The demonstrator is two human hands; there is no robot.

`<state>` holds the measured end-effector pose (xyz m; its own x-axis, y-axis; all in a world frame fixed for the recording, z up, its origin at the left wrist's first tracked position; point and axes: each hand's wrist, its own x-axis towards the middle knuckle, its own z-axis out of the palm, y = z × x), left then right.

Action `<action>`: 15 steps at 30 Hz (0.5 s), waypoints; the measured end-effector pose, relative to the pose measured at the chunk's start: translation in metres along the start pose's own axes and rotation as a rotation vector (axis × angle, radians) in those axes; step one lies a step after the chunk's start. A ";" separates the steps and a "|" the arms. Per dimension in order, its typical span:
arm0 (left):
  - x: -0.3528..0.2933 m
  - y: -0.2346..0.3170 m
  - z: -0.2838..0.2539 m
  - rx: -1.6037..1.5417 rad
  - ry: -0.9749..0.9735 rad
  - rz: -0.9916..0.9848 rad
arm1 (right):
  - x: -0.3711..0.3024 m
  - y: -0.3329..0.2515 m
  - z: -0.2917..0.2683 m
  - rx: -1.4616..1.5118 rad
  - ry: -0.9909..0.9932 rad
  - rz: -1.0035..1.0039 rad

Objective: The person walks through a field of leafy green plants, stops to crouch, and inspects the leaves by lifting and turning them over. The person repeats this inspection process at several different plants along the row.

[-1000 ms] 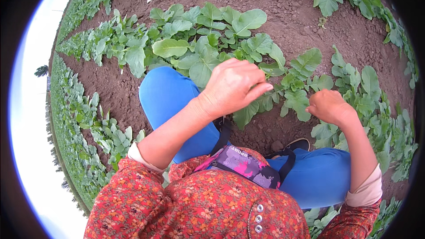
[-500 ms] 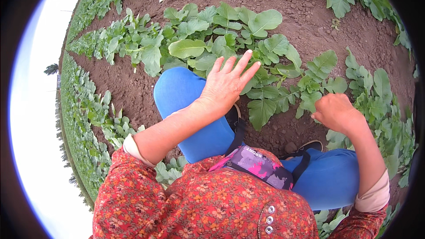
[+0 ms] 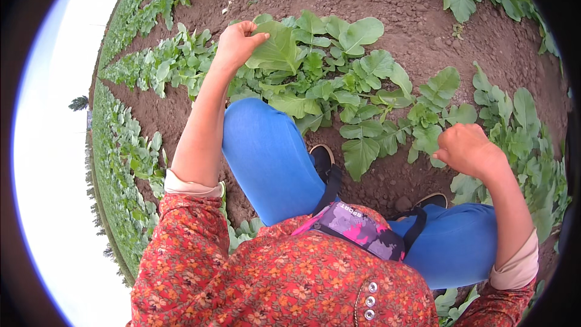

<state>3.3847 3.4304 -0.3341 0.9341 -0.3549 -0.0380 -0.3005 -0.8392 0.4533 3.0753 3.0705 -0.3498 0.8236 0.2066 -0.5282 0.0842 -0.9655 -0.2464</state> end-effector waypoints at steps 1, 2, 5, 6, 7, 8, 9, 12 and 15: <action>-0.001 -0.001 0.003 -0.078 0.011 -0.028 | -0.001 0.002 0.001 -0.005 -0.008 0.010; -0.001 -0.001 0.006 -0.156 0.022 -0.057 | -0.001 0.003 0.002 -0.011 -0.016 0.018; -0.005 -0.006 0.009 -0.191 0.109 -0.096 | 0.001 0.005 0.005 -0.002 -0.013 0.013; -0.003 -0.008 0.009 -0.214 0.129 -0.107 | 0.001 0.005 0.004 0.003 -0.007 0.013; -0.002 -0.012 0.009 -0.218 0.142 -0.108 | 0.001 0.005 0.003 0.005 -0.002 0.009; -0.001 -0.016 0.009 -0.222 0.156 -0.109 | 0.000 0.004 0.002 0.007 0.002 0.005; -0.001 -0.018 0.009 -0.226 0.168 -0.107 | 0.001 0.003 0.002 0.011 0.008 0.003; -0.001 -0.020 0.008 -0.209 0.170 -0.101 | 0.002 0.003 0.003 -0.001 0.004 0.008; -0.005 -0.016 0.007 -0.200 0.164 -0.106 | 0.002 0.003 0.004 0.014 -0.004 0.010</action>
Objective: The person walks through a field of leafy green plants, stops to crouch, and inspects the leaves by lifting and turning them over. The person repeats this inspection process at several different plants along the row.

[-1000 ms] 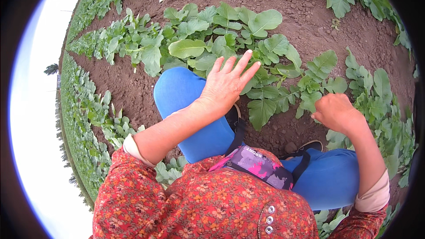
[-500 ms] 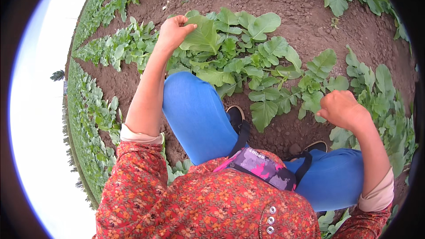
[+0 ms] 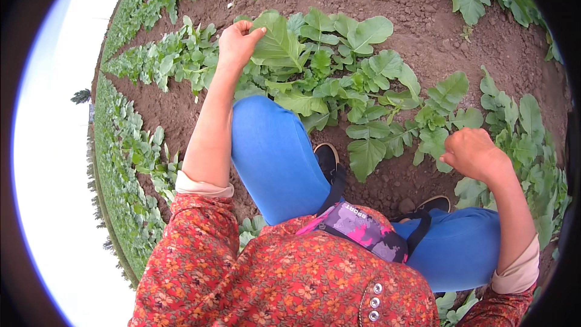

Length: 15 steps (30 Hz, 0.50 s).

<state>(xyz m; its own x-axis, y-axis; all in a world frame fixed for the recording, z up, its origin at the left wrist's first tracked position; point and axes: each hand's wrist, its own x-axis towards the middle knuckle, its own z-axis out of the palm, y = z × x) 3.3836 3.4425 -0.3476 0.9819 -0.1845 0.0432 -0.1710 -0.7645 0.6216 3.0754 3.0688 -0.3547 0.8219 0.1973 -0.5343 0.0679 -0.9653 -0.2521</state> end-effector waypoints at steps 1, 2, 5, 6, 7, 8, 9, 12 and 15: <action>-0.002 0.003 0.000 -0.008 -0.017 0.000 | 0.000 0.000 0.000 0.002 0.000 0.002; -0.003 0.006 0.000 -0.016 -0.035 0.000 | 0.000 0.000 0.000 0.004 0.000 0.004; -0.015 0.021 0.007 0.077 -0.074 0.114 | 0.001 -0.002 -0.001 -0.006 0.001 0.001; -0.021 0.030 0.011 0.128 -0.083 0.175 | 0.000 -0.002 -0.001 -0.011 0.005 -0.001; -0.028 0.044 0.016 0.217 -0.031 0.410 | 0.000 -0.001 -0.001 -0.012 -0.002 -0.002; -0.035 0.059 0.023 0.304 0.023 0.646 | -0.001 -0.001 -0.001 -0.013 -0.008 -0.002; -0.044 0.072 0.028 0.392 0.082 0.880 | -0.001 -0.001 -0.002 -0.015 -0.015 -0.005; -0.069 0.094 0.042 0.422 -0.398 1.005 | 0.002 -0.002 -0.002 -0.013 -0.021 -0.013; -0.083 0.095 0.064 0.543 -0.582 1.157 | 0.000 -0.002 -0.003 0.004 -0.011 -0.021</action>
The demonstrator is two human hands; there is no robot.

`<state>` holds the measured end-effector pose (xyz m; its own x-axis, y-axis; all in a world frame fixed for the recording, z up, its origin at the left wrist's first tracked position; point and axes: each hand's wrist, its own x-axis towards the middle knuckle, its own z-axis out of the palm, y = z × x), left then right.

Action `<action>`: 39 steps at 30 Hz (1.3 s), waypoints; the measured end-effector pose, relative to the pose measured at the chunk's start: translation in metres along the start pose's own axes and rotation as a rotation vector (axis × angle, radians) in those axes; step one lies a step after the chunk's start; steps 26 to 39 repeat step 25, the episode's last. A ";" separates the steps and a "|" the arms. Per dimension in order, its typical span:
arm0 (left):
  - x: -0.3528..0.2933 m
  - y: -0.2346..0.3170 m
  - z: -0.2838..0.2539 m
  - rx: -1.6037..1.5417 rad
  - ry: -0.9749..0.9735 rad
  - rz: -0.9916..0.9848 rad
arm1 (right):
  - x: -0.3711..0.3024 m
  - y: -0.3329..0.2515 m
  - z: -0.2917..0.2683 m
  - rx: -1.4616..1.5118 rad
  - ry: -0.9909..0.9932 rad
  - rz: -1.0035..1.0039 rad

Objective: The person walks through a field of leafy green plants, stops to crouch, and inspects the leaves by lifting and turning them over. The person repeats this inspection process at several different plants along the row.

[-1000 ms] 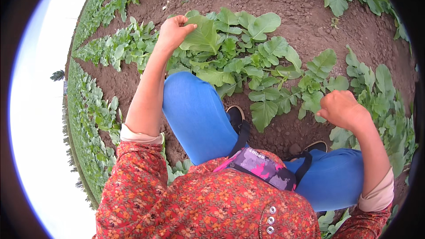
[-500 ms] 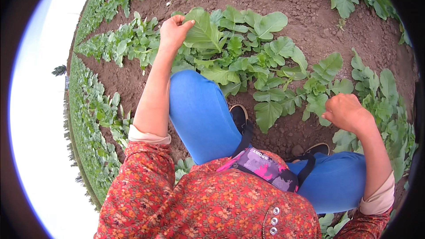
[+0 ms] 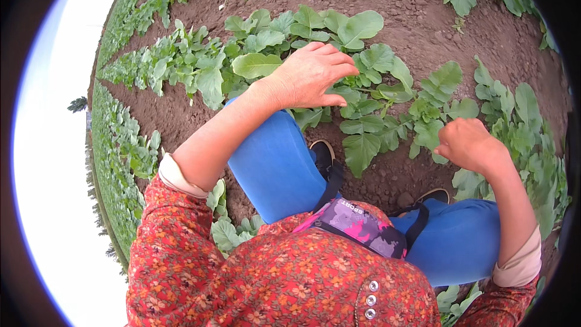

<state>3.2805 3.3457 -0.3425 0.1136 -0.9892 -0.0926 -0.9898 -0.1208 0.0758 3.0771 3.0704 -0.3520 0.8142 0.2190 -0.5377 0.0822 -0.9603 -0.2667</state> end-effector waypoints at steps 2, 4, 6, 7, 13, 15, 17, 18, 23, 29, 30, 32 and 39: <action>0.000 0.001 0.010 -0.012 -0.088 0.013 | 0.000 0.000 0.000 0.007 -0.015 0.005; 0.005 0.006 0.013 -0.016 -0.127 0.088 | -0.001 0.002 0.000 0.012 -0.011 0.007; 0.009 0.013 0.014 0.003 -0.198 0.098 | -0.002 0.004 0.003 0.016 0.010 -0.003; 0.013 0.017 0.012 0.024 -0.250 0.071 | -0.002 0.004 0.003 0.012 0.009 0.000; 0.012 -0.037 0.008 -0.116 0.001 -0.555 | -0.004 0.005 0.004 -0.010 0.045 -0.019; 0.007 -0.060 0.003 -0.271 -0.036 -0.822 | -0.003 0.007 0.006 -0.021 0.052 -0.027; -0.001 -0.078 0.007 -0.338 -0.012 -0.892 | -0.002 0.006 0.005 -0.012 0.036 -0.020; 0.000 -0.076 0.004 -0.360 -0.022 -0.913 | -0.002 0.006 0.004 -0.006 0.028 -0.010; -0.008 -0.083 0.007 -0.413 0.053 -0.949 | -0.001 0.003 0.002 -0.002 0.041 -0.016; -0.006 -0.082 0.005 -0.448 0.036 -0.970 | -0.001 0.004 0.001 0.006 0.031 -0.007; -0.006 -0.082 0.005 -0.448 0.036 -0.970 | -0.001 0.004 0.001 0.006 0.031 -0.007; -0.006 -0.082 0.005 -0.448 0.036 -0.970 | -0.001 0.004 0.001 0.006 0.031 -0.007; -0.006 -0.082 0.005 -0.448 0.036 -0.970 | -0.001 0.004 0.001 0.006 0.031 -0.007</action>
